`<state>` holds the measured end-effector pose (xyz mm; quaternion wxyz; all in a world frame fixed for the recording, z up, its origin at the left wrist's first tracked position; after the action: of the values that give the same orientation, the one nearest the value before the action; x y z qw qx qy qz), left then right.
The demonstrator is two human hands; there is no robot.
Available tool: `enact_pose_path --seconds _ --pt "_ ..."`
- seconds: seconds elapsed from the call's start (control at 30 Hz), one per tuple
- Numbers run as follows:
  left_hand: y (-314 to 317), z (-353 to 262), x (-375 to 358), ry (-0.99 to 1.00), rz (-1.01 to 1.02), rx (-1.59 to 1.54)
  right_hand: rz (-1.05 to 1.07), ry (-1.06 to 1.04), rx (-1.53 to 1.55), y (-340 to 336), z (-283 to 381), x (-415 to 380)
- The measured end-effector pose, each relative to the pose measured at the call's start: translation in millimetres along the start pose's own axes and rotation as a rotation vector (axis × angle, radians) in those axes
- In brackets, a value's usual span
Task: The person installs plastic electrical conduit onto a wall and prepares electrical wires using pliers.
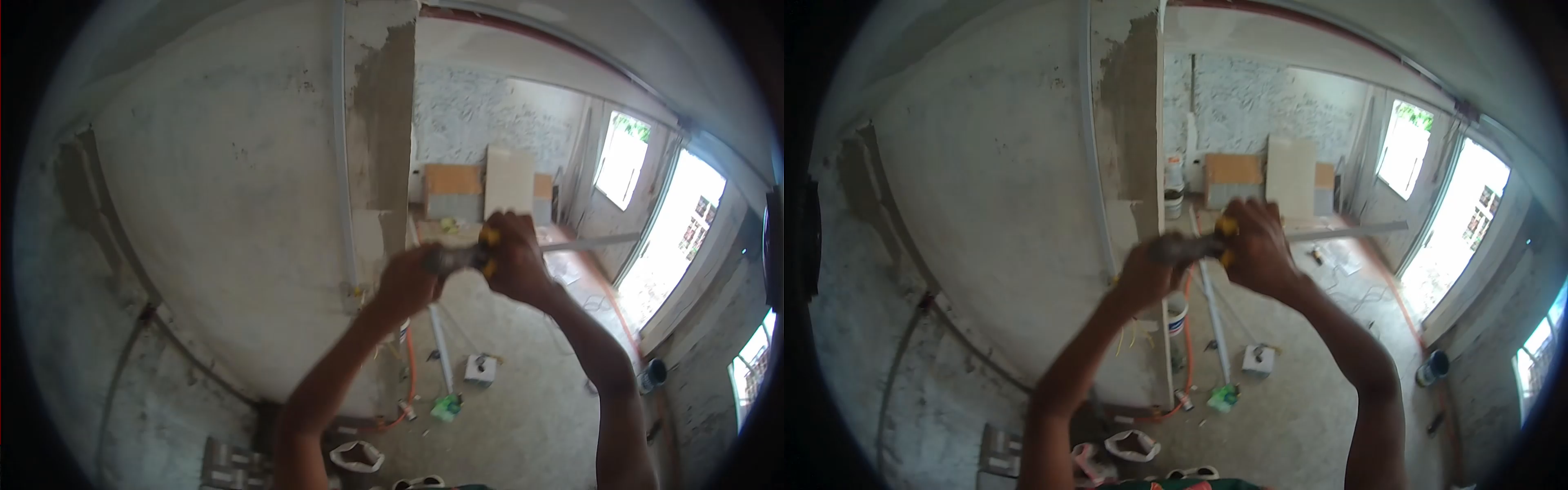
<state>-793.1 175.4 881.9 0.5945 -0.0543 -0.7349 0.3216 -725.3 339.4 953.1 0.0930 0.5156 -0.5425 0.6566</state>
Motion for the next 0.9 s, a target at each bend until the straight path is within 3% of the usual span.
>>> enact_pose_path --seconds 0.17,0.23,0.27,0.37,0.43,0.53,0.63,0.73,0.83,0.9 --pt "43 -53 -144 -0.422 0.152 -0.156 0.242 0.096 0.221 46 39 -120" --pt "56 -62 -197 -0.635 0.189 -0.309 0.107 0.14 0.269 53 38 -151" --pt "60 -69 -217 -0.769 0.159 -0.452 0.042 0.198 0.28 37 45 -165" --pt "62 -79 -243 -1.078 0.168 -0.768 -0.019 0.699 0.565 20 52 -211" --pt "67 -79 -267 -1.329 0.275 -0.86 0.107 0.755 0.566 1 74 -239" --pt "71 -88 -278 -1.487 0.266 -1.025 0.469 0.99 0.607 17 111 -314" --pt "84 -91 -290 -1.592 0.349 -1.196 0.695 1.176 0.912 42 131 -393" --pt "93 -103 -292 -1.592 0.426 -1.225 0.716 1.276 1.162 33 153 -399" --pt "102 -114 -285 -1.584 0.504 -1.157 0.676 1.186 1.134 28 158 -398" --pt "108 -118 -285 -1.563 0.557 -1.127 0.72 1.277 1.198 27 157 -398"
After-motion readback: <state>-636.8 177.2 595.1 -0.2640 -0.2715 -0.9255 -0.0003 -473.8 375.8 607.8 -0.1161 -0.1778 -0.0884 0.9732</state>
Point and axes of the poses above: each hand's wrist, its own x-axis towards the middle knuckle, its own y-axis out of the palm, z = x × y, the point moved 4 cm from there along x, towards the middle knuckle
